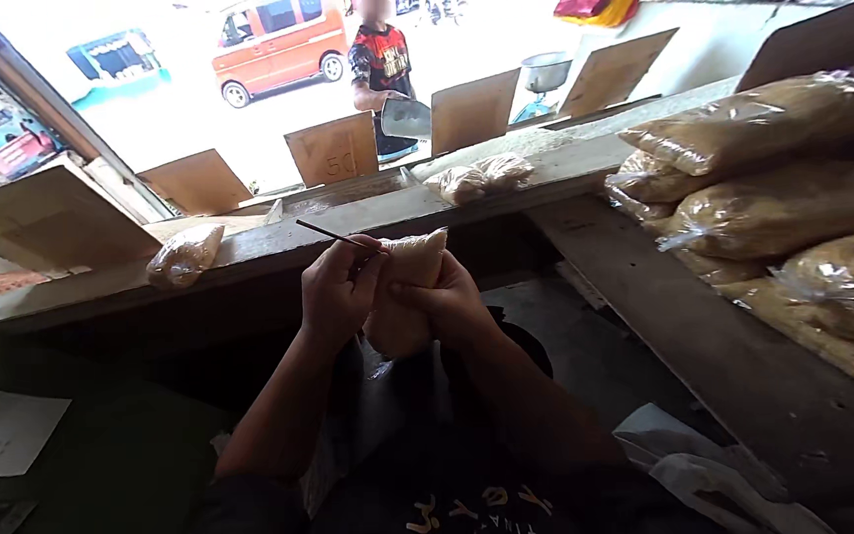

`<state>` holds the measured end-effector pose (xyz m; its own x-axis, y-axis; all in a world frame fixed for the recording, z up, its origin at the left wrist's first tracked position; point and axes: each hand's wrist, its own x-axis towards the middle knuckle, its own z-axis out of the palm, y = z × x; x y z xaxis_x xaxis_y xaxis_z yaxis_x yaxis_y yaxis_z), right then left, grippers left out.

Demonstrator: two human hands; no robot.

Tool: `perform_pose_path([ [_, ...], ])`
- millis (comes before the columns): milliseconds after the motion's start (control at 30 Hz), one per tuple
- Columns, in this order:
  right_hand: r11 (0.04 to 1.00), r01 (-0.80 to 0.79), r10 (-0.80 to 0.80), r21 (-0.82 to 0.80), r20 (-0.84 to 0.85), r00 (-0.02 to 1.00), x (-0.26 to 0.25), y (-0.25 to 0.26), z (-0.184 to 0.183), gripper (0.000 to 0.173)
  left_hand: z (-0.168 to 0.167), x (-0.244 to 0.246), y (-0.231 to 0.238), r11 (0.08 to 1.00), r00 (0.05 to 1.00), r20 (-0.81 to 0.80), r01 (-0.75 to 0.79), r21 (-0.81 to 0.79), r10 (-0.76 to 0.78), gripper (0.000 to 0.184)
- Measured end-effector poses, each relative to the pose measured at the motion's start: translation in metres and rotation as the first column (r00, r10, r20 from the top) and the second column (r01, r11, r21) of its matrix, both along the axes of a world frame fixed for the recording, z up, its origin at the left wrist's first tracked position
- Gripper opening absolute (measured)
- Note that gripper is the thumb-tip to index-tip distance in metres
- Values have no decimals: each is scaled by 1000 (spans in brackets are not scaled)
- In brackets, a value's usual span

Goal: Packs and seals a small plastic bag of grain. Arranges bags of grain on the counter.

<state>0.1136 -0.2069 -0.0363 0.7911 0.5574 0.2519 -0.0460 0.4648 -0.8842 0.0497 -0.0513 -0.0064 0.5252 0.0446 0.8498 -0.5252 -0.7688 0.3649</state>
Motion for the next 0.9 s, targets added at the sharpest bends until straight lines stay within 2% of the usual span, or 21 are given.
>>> perform_pose_path([
  [133, 1000, 23, -23, 2, -5, 1000, 3, -8, -3, 51, -2, 7, -3, 999, 1000, -1, 31, 20, -31, 14],
  [267, 999, 51, -50, 13, -41, 998, 5, -12, -6, 48, -8, 9, -7, 948, 969, 36, 245, -205, -243, 22],
  [333, 997, 77, -77, 9, -68, 995, 7, -14, -7, 46, -14, 4, -11, 919, 952, 26, 300, -257, -304, 23],
  [433, 993, 115, -116, -9, -113, 987, 8, -18, -6, 47, -24, -3, -17, 933, 949, -30, 304, -192, -315, 24],
  [633, 989, 145, -145, -13, -140, 979, 7, -19, -9, 48, -37, -4, -25, 989, 991, -39, 127, 74, -124, 13],
  [900, 982, 186, -188, -28, -153, 970, 11, -19, -12, 45, -40, 0, -29, 976, 998, -40, 58, 209, -50, 8],
])
